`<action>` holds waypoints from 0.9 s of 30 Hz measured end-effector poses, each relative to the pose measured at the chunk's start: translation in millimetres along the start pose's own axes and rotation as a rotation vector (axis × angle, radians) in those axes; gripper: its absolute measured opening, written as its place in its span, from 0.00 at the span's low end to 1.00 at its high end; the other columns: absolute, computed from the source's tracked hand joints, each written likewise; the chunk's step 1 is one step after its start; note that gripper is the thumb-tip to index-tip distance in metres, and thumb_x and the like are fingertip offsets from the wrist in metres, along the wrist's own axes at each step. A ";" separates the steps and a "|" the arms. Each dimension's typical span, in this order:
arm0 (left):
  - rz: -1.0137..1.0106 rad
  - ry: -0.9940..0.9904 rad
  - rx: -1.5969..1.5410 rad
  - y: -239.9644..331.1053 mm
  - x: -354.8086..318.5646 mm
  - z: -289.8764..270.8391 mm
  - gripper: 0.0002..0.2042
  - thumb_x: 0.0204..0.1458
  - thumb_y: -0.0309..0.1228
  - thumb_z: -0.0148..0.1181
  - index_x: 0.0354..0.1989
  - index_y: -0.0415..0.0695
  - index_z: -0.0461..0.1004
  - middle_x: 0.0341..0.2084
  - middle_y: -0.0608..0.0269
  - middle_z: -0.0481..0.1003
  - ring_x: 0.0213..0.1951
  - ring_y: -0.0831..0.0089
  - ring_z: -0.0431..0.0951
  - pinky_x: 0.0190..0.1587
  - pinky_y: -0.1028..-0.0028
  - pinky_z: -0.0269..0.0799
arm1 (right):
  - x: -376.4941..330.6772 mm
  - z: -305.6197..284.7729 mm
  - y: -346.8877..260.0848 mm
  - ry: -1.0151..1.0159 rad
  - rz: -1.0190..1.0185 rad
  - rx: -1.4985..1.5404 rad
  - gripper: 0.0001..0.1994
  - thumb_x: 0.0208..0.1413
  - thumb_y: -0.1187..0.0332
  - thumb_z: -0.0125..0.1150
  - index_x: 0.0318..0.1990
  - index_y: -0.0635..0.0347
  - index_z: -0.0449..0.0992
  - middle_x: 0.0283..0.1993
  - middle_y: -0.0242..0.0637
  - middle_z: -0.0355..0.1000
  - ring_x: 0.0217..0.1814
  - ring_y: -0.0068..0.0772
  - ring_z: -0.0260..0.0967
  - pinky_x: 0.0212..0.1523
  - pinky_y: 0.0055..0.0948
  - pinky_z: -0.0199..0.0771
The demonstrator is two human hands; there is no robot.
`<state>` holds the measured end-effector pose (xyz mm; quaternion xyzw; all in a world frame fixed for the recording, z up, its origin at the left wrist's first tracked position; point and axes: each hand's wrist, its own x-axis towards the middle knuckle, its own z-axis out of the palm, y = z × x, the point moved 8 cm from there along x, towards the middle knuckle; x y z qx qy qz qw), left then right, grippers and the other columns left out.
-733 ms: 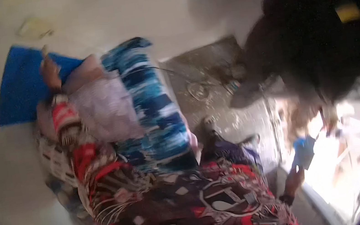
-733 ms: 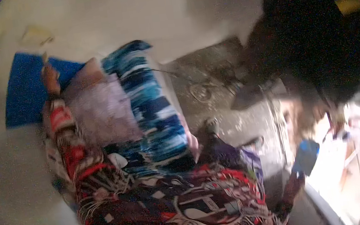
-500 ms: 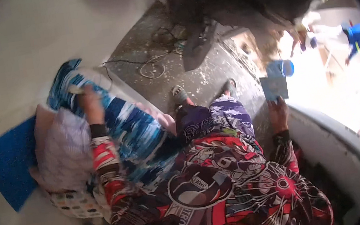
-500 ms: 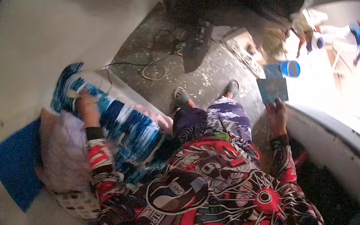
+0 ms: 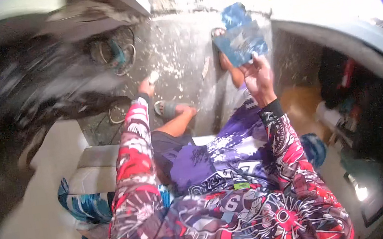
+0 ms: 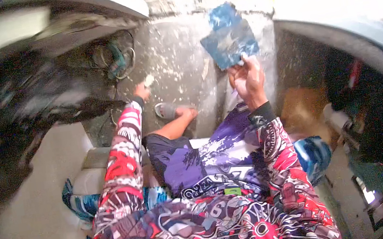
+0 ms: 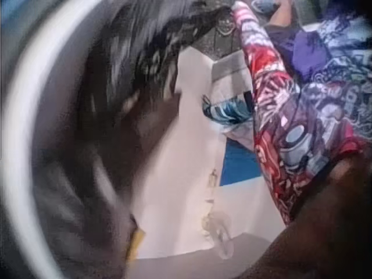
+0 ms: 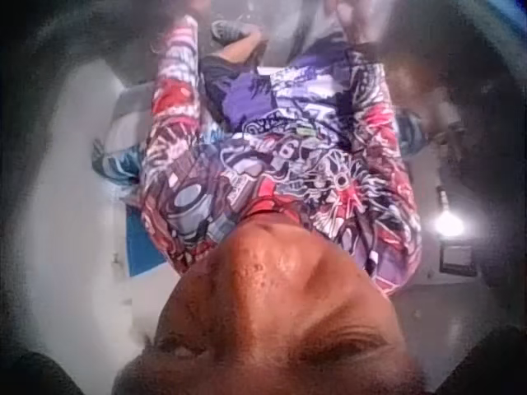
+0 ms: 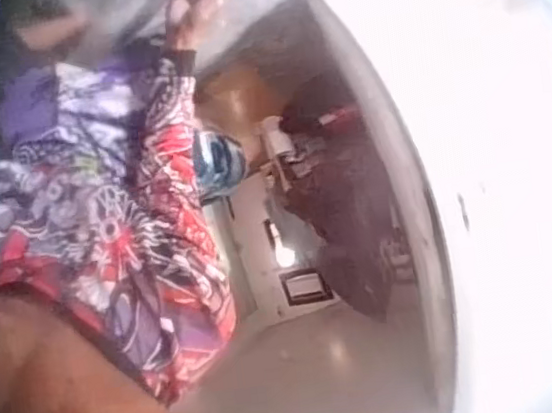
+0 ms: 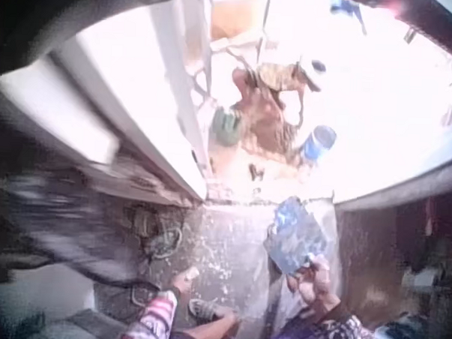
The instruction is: The person holds and transfers mortar between two scraper plates and applies the mortar to the wall around the door frame using the plates.
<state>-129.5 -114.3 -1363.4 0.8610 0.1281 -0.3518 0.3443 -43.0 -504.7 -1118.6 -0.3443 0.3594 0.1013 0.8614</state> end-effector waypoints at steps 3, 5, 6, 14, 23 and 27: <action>-0.407 0.279 0.140 -90.8 80.5 -35.5 0.13 0.50 0.32 0.52 0.41 0.40 0.75 0.36 0.41 0.77 0.42 0.43 0.76 0.43 0.55 0.71 | 22.5 2.4 13.8 0.151 -0.010 0.054 0.05 0.59 0.70 0.52 0.41 0.59 0.70 0.42 0.41 0.72 0.47 0.43 0.70 0.51 0.43 0.70; -0.376 0.530 0.083 -117.8 112.9 -45.8 0.14 0.48 0.35 0.54 0.33 0.34 0.76 0.32 0.37 0.76 0.40 0.41 0.77 0.41 0.53 0.72 | 18.3 -3.7 -0.4 0.193 0.007 0.033 0.06 0.61 0.69 0.52 0.41 0.59 0.74 0.42 0.34 0.74 0.44 0.32 0.69 0.50 0.33 0.68; -0.408 0.421 0.149 -166.6 136.8 -84.6 0.16 0.48 0.37 0.54 0.33 0.33 0.76 0.32 0.36 0.76 0.39 0.42 0.77 0.40 0.54 0.73 | 13.4 7.6 -8.4 0.174 -0.047 -0.027 0.07 0.61 0.69 0.52 0.42 0.59 0.74 0.42 0.35 0.74 0.45 0.31 0.70 0.50 0.33 0.69; -0.503 0.622 0.232 -237.8 228.7 -196.6 0.43 0.40 0.55 0.66 0.58 0.31 0.64 0.55 0.37 0.68 0.56 0.45 0.69 0.57 0.58 0.65 | 17.5 -14.0 -76.8 -0.145 -0.195 0.001 0.17 0.66 0.70 0.39 0.57 0.70 0.67 0.60 0.51 0.66 0.63 0.42 0.64 0.67 0.43 0.59; -0.155 0.372 0.190 -245.9 238.2 -78.1 0.43 0.40 0.52 0.66 0.61 0.33 0.61 0.57 0.38 0.66 0.57 0.46 0.68 0.57 0.58 0.64 | 18.2 -3.8 -41.4 0.036 -0.148 0.147 0.09 0.61 0.70 0.48 0.45 0.61 0.72 0.46 0.38 0.73 0.49 0.31 0.71 0.53 0.33 0.71; -0.305 0.623 0.300 -306.5 196.7 -171.1 0.38 0.46 0.47 0.63 0.62 0.35 0.61 0.57 0.39 0.66 0.57 0.46 0.68 0.57 0.56 0.64 | 34.5 39.3 -12.3 0.108 -0.051 0.140 0.07 0.59 0.74 0.49 0.43 0.60 0.71 0.45 0.37 0.74 0.46 0.36 0.74 0.48 0.39 0.76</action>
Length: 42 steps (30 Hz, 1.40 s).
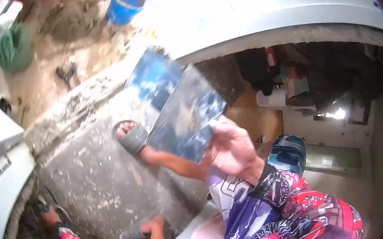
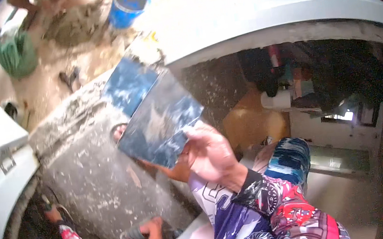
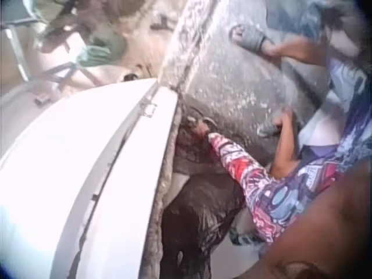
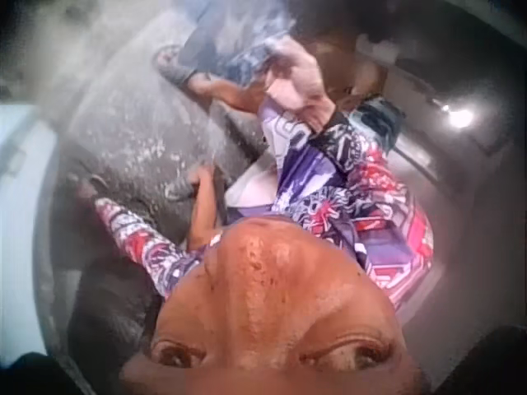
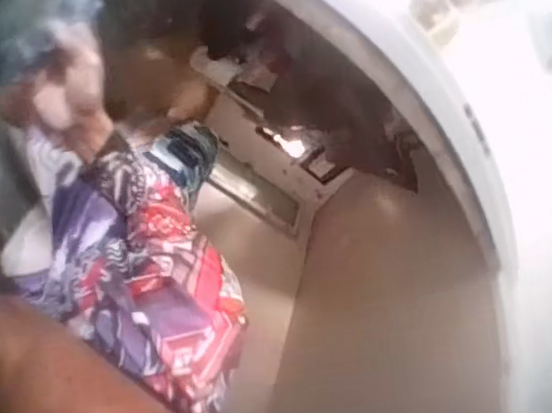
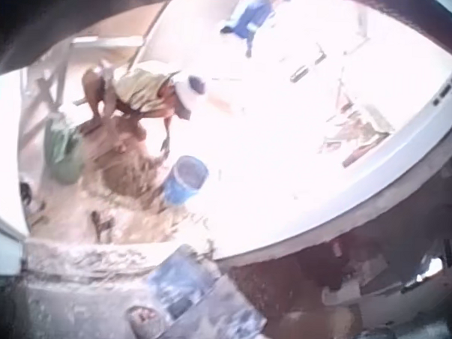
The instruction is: The person holds and transfers mortar between two scraper plates and applies the mortar to the wall around the door frame using the plates.
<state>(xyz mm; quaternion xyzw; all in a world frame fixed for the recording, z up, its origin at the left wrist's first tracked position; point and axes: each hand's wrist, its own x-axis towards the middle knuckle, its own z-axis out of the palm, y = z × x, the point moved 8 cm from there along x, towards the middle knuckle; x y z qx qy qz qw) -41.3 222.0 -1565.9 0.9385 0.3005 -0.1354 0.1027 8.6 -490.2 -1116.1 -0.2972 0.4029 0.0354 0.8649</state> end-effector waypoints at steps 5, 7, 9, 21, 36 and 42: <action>-0.112 -0.067 -0.054 140.7 -45.5 62.2 0.32 0.44 0.43 0.64 0.55 0.35 0.67 0.47 0.40 0.73 0.49 0.46 0.74 0.52 0.52 0.67 | -5.6 -0.7 -27.7 0.083 -0.155 -0.120 0.05 0.60 0.73 0.48 0.41 0.60 0.70 0.44 0.41 0.74 0.45 0.40 0.75 0.46 0.44 0.77; -0.108 0.203 0.001 39.7 -4.2 0.4 0.30 0.42 0.42 0.64 0.52 0.34 0.69 0.42 0.40 0.76 0.46 0.44 0.76 0.48 0.53 0.69 | -5.8 11.7 -9.8 -0.005 -0.061 -0.037 0.05 0.60 0.73 0.48 0.40 0.60 0.70 0.43 0.40 0.74 0.44 0.40 0.75 0.46 0.45 0.77; -0.099 0.008 -0.088 96.8 -23.1 44.8 0.30 0.42 0.41 0.64 0.51 0.33 0.69 0.43 0.38 0.75 0.46 0.44 0.75 0.49 0.53 0.69 | -3.2 4.3 -19.9 0.027 -0.104 -0.091 0.03 0.61 0.73 0.49 0.36 0.58 0.70 0.41 0.39 0.75 0.44 0.39 0.75 0.46 0.45 0.77; -0.096 -0.422 -0.890 200.7 -192.3 -169.0 0.22 0.37 0.22 0.61 0.46 0.33 0.68 0.36 0.57 0.72 0.35 0.63 0.72 0.44 0.63 0.69 | -4.6 -10.9 -15.0 0.008 -0.006 0.005 0.01 0.60 0.73 0.51 0.36 0.58 0.70 0.40 0.37 0.73 0.42 0.38 0.74 0.44 0.45 0.77; 0.643 -0.815 -1.000 659.4 -366.9 -698.3 0.10 0.39 0.22 0.62 0.33 0.38 0.73 0.25 0.66 0.74 0.27 0.79 0.72 0.31 0.77 0.67 | -213.5 -61.9 -243.4 0.218 -0.057 -0.236 0.03 0.55 0.71 0.57 0.32 0.54 0.69 0.30 0.33 0.71 0.31 0.32 0.73 0.34 0.40 0.78; 0.913 -0.765 -1.008 781.3 -402.5 -849.7 0.12 0.37 0.23 0.61 0.33 0.36 0.72 0.25 0.65 0.74 0.28 0.78 0.73 0.32 0.77 0.70 | -269.7 -95.7 -276.7 0.342 -0.264 0.021 0.05 0.56 0.72 0.54 0.39 0.55 0.72 0.37 0.34 0.74 0.36 0.35 0.75 0.37 0.41 0.78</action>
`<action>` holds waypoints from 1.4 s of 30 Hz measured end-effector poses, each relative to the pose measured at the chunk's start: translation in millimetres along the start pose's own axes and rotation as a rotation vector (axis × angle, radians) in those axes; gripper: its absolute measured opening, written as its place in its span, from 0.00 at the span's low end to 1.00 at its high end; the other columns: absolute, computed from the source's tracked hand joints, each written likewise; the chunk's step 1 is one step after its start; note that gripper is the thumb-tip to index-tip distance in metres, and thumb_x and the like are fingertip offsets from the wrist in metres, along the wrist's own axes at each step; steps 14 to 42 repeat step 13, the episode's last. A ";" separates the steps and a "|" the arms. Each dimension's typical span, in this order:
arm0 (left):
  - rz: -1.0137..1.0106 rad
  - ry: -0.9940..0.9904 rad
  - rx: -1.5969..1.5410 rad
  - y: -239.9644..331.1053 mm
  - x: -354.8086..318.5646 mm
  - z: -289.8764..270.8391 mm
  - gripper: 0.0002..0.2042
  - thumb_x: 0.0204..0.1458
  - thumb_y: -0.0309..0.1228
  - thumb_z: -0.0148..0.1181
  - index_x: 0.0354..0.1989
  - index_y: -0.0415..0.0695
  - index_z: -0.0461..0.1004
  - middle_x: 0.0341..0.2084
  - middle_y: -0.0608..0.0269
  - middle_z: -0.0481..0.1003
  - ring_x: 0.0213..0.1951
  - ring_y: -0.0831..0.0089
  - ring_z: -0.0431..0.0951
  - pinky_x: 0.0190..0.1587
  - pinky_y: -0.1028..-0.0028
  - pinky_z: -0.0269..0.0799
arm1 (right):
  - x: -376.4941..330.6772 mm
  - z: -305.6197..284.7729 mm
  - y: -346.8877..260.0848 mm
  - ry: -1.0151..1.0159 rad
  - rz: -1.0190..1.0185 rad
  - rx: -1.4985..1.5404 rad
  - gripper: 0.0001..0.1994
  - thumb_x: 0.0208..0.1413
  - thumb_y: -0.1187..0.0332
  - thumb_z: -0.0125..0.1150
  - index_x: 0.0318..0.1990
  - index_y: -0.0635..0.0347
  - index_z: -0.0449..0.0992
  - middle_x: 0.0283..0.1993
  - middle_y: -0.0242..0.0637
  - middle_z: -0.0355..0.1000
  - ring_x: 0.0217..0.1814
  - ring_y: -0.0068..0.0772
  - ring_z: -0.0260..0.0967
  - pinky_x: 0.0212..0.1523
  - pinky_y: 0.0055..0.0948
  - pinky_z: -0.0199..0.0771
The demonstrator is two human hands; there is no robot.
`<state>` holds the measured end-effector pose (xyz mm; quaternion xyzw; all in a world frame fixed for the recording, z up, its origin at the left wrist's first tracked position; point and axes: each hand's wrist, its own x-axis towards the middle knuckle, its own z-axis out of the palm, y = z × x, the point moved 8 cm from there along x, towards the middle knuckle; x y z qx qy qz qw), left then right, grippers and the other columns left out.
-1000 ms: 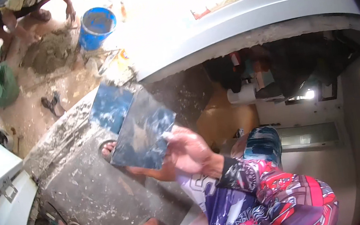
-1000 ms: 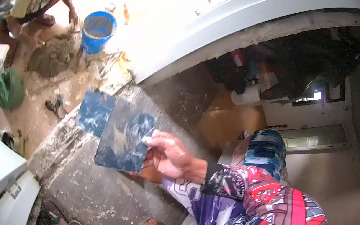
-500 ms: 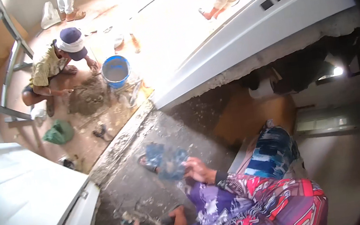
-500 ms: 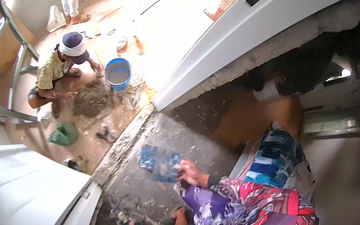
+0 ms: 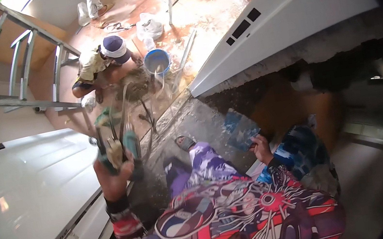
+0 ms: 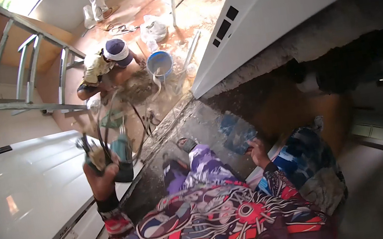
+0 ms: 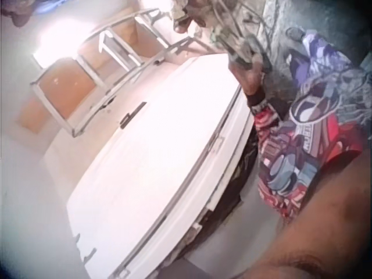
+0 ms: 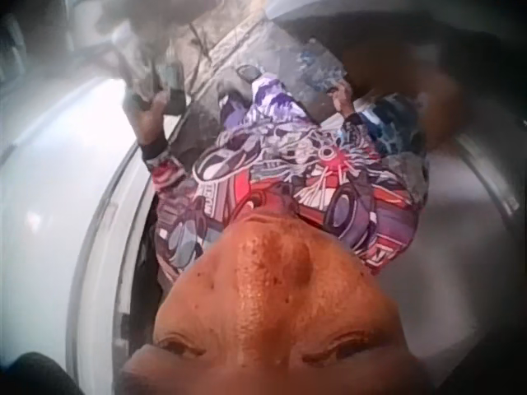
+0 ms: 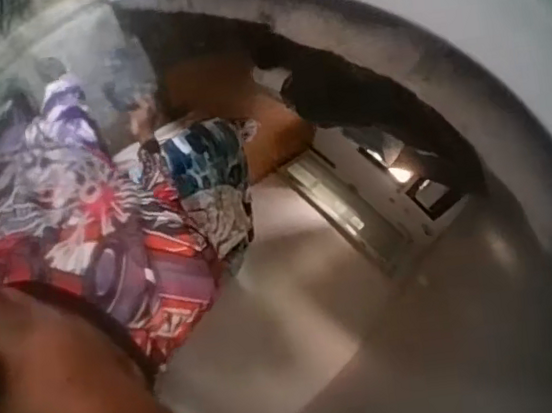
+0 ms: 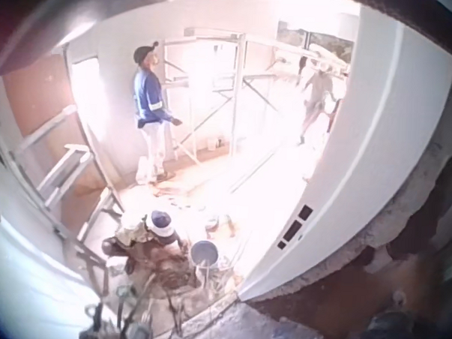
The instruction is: The person holds and transfers mortar between two scraper plates and applies the mortar to the wall around the door frame using the plates.
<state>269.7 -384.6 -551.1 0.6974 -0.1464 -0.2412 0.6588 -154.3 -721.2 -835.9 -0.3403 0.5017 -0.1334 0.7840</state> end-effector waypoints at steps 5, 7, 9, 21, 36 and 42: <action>0.319 -0.077 -0.173 128.1 46.7 16.9 0.28 0.35 0.28 0.62 0.50 0.37 0.64 0.28 0.60 0.67 0.30 0.71 0.69 0.34 0.73 0.68 | -29.9 -31.8 -19.3 0.176 -0.083 0.009 0.06 0.57 0.69 0.51 0.40 0.53 0.72 0.39 0.33 0.72 0.43 0.35 0.72 0.41 0.40 0.73; 0.416 -0.155 -0.187 187.8 70.3 28.8 0.24 0.40 0.31 0.56 0.48 0.34 0.64 0.26 0.61 0.66 0.29 0.69 0.68 0.35 0.71 0.67 | -39.1 -43.6 -20.0 0.179 -0.112 0.088 0.06 0.57 0.68 0.50 0.40 0.52 0.72 0.39 0.32 0.72 0.43 0.34 0.71 0.42 0.40 0.72; 0.479 -0.209 -0.321 242.0 98.9 30.3 0.21 0.43 0.25 0.53 0.49 0.30 0.66 0.33 0.48 0.71 0.37 0.62 0.71 0.42 0.68 0.70 | -50.1 -45.4 -22.1 0.274 -0.140 0.190 0.06 0.57 0.67 0.50 0.39 0.52 0.72 0.38 0.32 0.72 0.41 0.33 0.71 0.42 0.37 0.72; 0.913 -0.188 -0.123 359.9 160.2 25.5 0.12 0.57 0.36 0.53 0.39 0.39 0.72 0.35 0.52 0.73 0.39 0.59 0.74 0.47 0.63 0.68 | -30.1 -59.1 -10.8 0.306 -0.158 0.378 0.08 0.56 0.71 0.52 0.42 0.56 0.73 0.42 0.38 0.74 0.43 0.40 0.72 0.45 0.38 0.73; 0.913 -0.188 -0.123 359.9 160.2 25.5 0.12 0.57 0.36 0.53 0.39 0.39 0.72 0.35 0.52 0.73 0.39 0.59 0.74 0.47 0.63 0.68 | -30.1 -59.1 -10.8 0.306 -0.158 0.378 0.08 0.56 0.71 0.52 0.42 0.56 0.73 0.42 0.38 0.74 0.43 0.40 0.72 0.45 0.38 0.73; 0.913 -0.188 -0.123 359.9 160.2 25.5 0.12 0.57 0.36 0.53 0.39 0.39 0.72 0.35 0.52 0.73 0.39 0.59 0.74 0.47 0.63 0.68 | -30.1 -59.1 -10.8 0.306 -0.158 0.378 0.08 0.56 0.71 0.52 0.42 0.56 0.73 0.42 0.38 0.74 0.43 0.40 0.72 0.45 0.38 0.73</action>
